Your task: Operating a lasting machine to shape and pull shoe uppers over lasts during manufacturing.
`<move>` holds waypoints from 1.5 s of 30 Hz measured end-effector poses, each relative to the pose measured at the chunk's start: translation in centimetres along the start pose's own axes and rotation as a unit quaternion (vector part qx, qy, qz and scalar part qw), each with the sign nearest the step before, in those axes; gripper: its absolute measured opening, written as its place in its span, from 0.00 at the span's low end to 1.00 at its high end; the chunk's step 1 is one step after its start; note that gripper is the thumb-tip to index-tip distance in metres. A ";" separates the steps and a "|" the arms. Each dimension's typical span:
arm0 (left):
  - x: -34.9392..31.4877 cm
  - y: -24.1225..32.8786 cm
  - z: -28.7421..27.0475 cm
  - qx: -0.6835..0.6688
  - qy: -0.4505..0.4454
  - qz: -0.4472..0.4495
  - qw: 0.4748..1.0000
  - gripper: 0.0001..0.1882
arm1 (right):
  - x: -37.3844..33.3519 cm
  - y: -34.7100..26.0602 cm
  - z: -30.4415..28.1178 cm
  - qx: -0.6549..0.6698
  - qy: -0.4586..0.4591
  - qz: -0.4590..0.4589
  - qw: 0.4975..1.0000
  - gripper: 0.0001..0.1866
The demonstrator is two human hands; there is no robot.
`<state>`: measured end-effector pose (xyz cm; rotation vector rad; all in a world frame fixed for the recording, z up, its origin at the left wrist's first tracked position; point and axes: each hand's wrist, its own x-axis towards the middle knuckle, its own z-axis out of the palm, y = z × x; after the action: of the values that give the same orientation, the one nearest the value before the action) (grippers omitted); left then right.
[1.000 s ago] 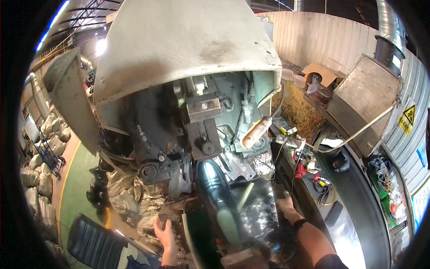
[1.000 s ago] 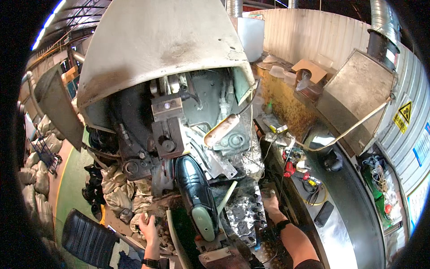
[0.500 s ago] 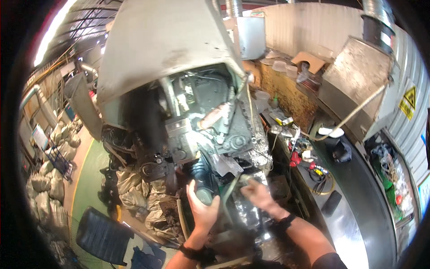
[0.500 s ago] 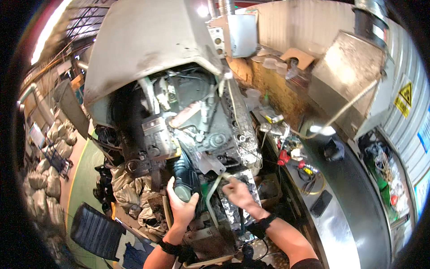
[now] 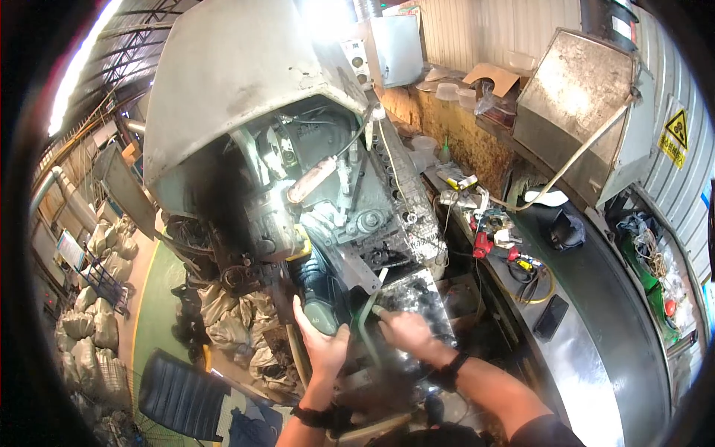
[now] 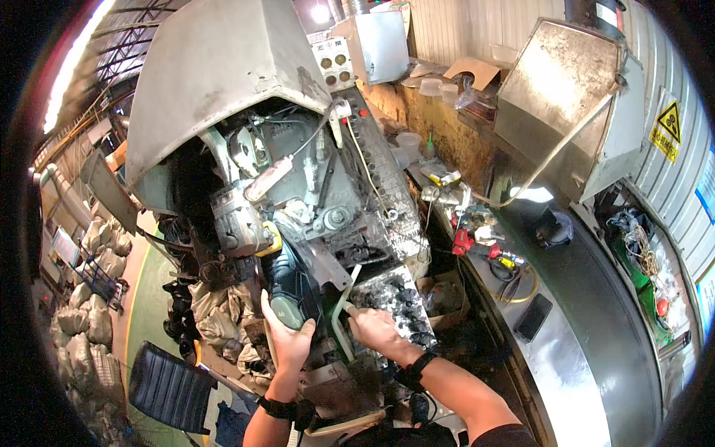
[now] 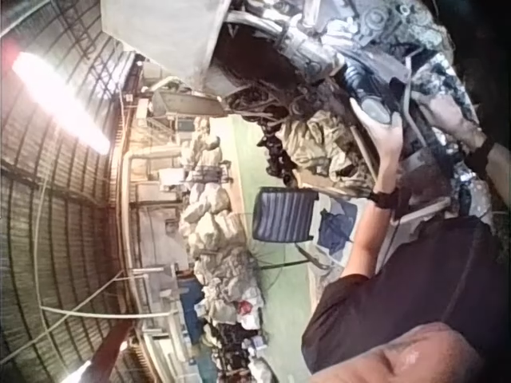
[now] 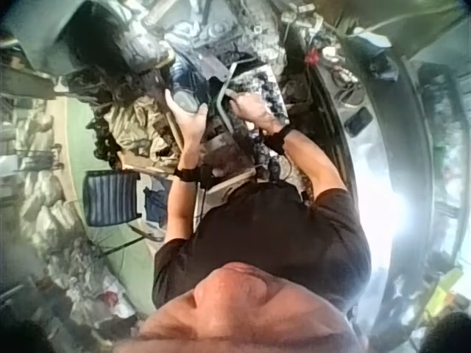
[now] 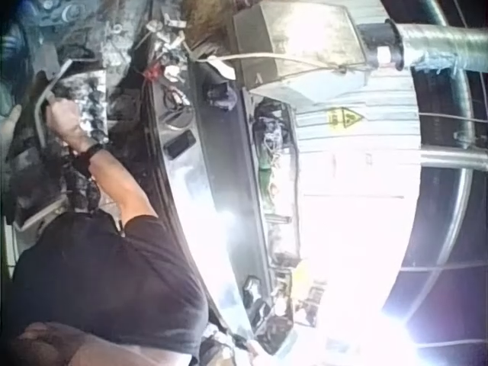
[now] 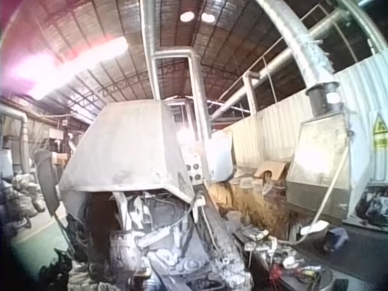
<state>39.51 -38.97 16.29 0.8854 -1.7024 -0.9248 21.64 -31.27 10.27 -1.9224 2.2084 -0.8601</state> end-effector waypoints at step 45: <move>-0.2 0.9 -0.1 0.003 0.002 0.002 1.000 0.55 | -0.1 0.2 0.2 0.062 0.062 0.052 0.995 0.12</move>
<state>39.50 -38.38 16.97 0.8866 -1.7046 -0.9148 21.59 -31.26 9.99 -1.7263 2.2414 -1.0982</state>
